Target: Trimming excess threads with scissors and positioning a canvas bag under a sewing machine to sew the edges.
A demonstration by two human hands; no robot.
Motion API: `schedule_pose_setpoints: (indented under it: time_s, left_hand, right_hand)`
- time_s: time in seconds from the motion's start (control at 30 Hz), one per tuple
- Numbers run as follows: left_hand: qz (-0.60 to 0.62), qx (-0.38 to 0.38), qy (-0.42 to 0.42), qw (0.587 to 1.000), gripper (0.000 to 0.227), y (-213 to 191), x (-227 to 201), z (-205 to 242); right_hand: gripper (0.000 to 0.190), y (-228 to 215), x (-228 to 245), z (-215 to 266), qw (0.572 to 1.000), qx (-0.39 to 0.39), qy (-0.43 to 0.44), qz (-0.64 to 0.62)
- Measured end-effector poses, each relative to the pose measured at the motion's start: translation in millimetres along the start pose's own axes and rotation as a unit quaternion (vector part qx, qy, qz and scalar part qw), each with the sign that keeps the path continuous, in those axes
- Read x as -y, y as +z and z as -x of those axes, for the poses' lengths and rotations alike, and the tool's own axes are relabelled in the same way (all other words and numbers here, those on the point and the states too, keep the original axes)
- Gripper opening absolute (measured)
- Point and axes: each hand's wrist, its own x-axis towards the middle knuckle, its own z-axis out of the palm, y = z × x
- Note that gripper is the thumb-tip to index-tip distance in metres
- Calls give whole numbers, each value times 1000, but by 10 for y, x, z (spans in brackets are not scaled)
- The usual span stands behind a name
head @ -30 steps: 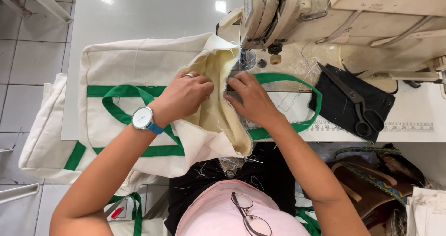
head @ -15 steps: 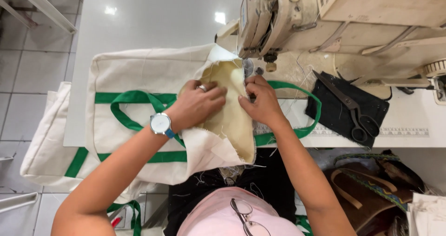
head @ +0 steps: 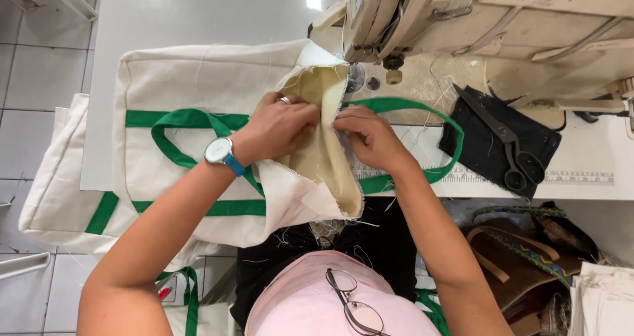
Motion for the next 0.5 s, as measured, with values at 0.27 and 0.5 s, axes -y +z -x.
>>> schedule_pose_setpoints:
  time_s: [0.27, 0.5]
  left_hand:
    - [138, -3, -71, 988, 13, -127, 50, -84]
    - [-65, -39, 73, 994, 12, -504, -725, 48]
  right_hand:
    - [22, 106, 140, -34, 987, 27, -87, 134]
    - [23, 143, 77, 25, 969, 82, -9, 232]
